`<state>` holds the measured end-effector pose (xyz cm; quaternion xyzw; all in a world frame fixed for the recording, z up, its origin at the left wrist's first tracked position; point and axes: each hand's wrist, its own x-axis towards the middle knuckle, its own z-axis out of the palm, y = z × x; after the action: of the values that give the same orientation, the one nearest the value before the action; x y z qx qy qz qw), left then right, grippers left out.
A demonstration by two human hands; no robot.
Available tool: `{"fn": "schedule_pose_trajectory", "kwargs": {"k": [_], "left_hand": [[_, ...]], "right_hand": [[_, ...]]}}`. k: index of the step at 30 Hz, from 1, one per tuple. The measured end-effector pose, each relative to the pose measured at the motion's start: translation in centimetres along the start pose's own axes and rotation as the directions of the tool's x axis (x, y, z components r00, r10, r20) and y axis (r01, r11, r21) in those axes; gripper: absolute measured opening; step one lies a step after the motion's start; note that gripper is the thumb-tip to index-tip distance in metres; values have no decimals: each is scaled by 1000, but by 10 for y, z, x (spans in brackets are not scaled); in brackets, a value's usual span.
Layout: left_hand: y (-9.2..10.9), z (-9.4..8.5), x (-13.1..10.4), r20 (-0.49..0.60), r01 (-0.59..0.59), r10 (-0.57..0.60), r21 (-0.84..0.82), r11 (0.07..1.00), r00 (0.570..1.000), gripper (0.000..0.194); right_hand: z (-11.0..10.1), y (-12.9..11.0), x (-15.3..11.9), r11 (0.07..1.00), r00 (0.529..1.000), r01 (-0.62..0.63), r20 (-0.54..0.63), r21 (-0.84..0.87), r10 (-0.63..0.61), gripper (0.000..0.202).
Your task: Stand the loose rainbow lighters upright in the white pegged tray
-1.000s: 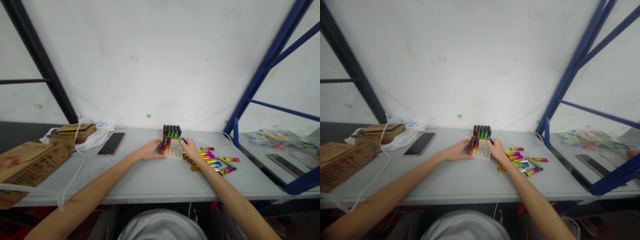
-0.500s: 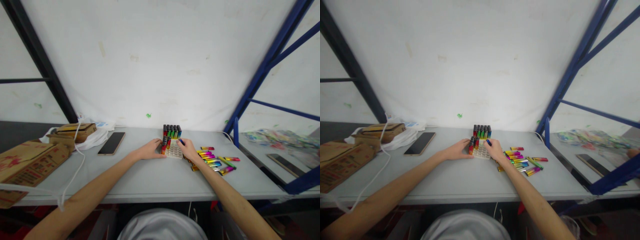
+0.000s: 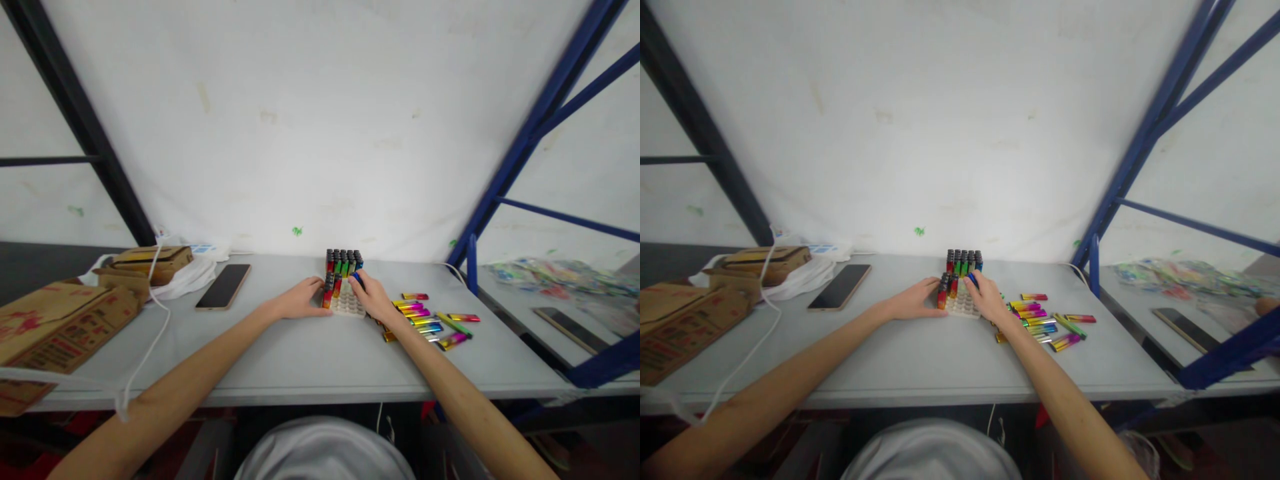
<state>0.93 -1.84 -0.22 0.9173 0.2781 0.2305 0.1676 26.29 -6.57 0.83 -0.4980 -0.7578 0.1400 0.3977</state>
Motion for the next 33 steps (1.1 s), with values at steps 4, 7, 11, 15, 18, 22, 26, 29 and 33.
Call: {"fn": "schedule_pose_trajectory", "kwargs": {"k": [4, 7, 11, 15, 18, 22, 26, 29, 33], "left_hand": [[-1, 1, 0, 6, 12, -12, 1, 1000, 1000, 68], [0, 0, 0, 0, 7, -7, -5, 1000, 1000, 68], [0, 0, 0, -9, -1, 1, -8, 1000, 1000, 67], [0, 1, 0, -7, -10, 10, 9, 1000, 1000, 66], [0, 1, 0, -7, -8, 8, 8, 1000, 1000, 65], [0, 1, 0, -8, -7, 7, -2, 1000, 1000, 64], [-1, 2, 0, -20, -12, 12, 16, 1000, 1000, 64], [-2, 2, 0, -10, -11, 11, 39, 999, 1000, 66], [0, 0, 0, 18, 3, -4, 43, 999, 1000, 68]], "right_hand": [[-2, 2, 2, 988, 991, 132, -6, -79, -133, 40], [-3, 2, 2, 974, 982, 189, 19, -124, -189, 46], [-1, 0, 1, 983, 982, 168, 103, -75, -160, 48], [1, -2, 1, 990, 986, 136, 102, -47, -131, 46], [1, -2, 1, 986, 986, 147, 95, -81, -139, 44], [4, 1, 1, 972, 975, 191, 136, -133, -173, 40], [11, 3, 2, 938, 962, 244, 185, -246, -202, 35], [12, 2, 4, 911, 964, 234, 200, -341, -173, 34], [6, 1, 7, 915, 952, 251, 253, -315, -174, 35]]}}
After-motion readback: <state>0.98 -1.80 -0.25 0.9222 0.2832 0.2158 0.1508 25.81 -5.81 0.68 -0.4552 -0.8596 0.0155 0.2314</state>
